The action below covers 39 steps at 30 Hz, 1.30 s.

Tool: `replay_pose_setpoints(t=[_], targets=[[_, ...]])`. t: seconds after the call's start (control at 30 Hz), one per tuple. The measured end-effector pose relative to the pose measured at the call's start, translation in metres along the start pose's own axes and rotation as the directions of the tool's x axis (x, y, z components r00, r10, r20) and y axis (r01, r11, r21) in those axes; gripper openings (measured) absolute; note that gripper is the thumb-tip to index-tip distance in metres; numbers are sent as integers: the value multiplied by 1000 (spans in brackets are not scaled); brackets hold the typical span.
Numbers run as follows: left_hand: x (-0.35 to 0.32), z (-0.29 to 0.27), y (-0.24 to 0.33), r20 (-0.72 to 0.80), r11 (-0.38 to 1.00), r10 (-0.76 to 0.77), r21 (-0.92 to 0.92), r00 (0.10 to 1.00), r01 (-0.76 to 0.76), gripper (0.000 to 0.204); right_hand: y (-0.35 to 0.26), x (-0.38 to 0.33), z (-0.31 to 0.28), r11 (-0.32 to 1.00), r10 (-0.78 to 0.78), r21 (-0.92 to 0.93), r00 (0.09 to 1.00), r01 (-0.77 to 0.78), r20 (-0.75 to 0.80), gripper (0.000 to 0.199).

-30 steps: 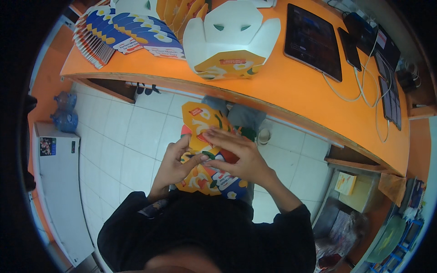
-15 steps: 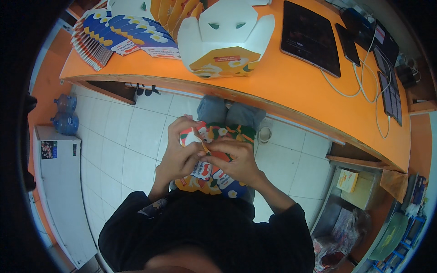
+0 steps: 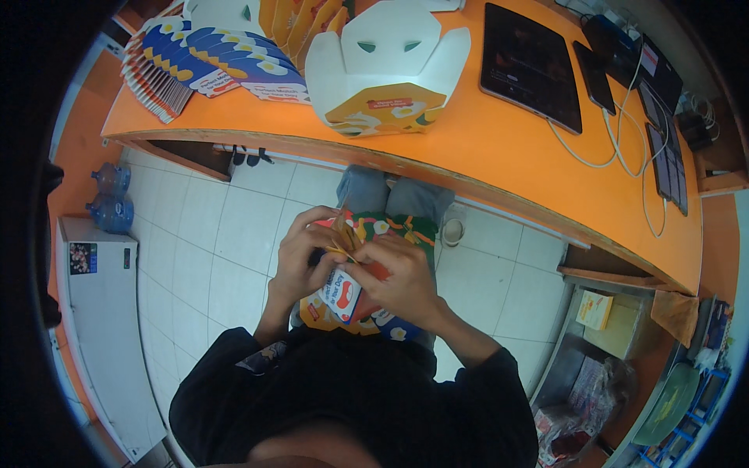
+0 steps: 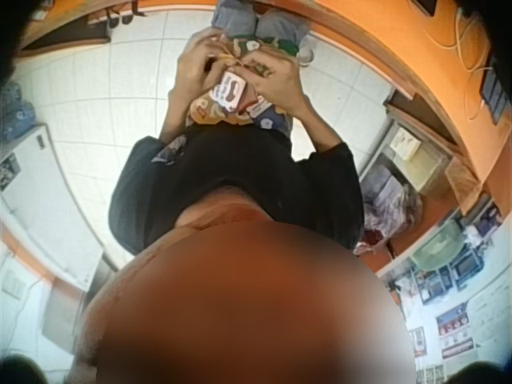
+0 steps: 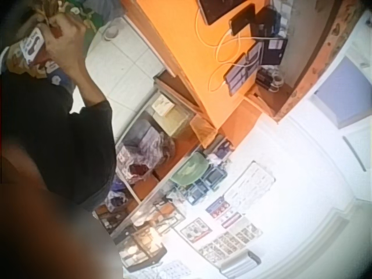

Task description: The person folds flat, colorful cardboard pieces into small takeout-style boxes. They repeatedly pick up a flat piece, fold the sides and bottom, and place the finished box on the counter. The process is repeated for several boxes throughout the clip.

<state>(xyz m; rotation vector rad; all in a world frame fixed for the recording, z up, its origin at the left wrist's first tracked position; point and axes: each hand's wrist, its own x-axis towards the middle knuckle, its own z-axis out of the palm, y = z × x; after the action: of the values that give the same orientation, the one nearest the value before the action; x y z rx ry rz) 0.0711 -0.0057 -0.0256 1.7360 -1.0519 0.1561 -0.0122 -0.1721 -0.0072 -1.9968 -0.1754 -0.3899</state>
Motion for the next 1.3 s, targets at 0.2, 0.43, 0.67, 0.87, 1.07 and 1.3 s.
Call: replay_pose_setpoints(t=[0.2, 0.43, 0.67, 0.87, 1.07, 1.3], targets=[[5, -14, 4, 2, 983, -159, 92, 987, 158, 24, 4, 1, 0, 987, 124, 105, 992, -120, -27, 14], [3, -14, 1, 76, 997, -70, 39, 995, 67, 8, 9, 1, -9, 964, 144, 212, 986, -158, 81, 13], [5, -10, 0, 138, 994, -84, -52, 987, 92, 8, 9, -1, -11, 920, 238, 283, 960, -271, 148, 9], [7, -7, 7, 163, 997, -43, 65, 986, 33, 5, 7, -5, -2, 956, 220, 182, 973, -228, 65, 8], [5, -6, 7, 156, 997, -73, 38, 985, 68, 8, 11, -5, 1, 951, 200, 223, 976, -214, 82, 9], [7, -5, 12, -122, 965, -152, 194, 981, 174, 62, 15, -3, -13, 908, 280, 345, 956, -236, -84, 10]])
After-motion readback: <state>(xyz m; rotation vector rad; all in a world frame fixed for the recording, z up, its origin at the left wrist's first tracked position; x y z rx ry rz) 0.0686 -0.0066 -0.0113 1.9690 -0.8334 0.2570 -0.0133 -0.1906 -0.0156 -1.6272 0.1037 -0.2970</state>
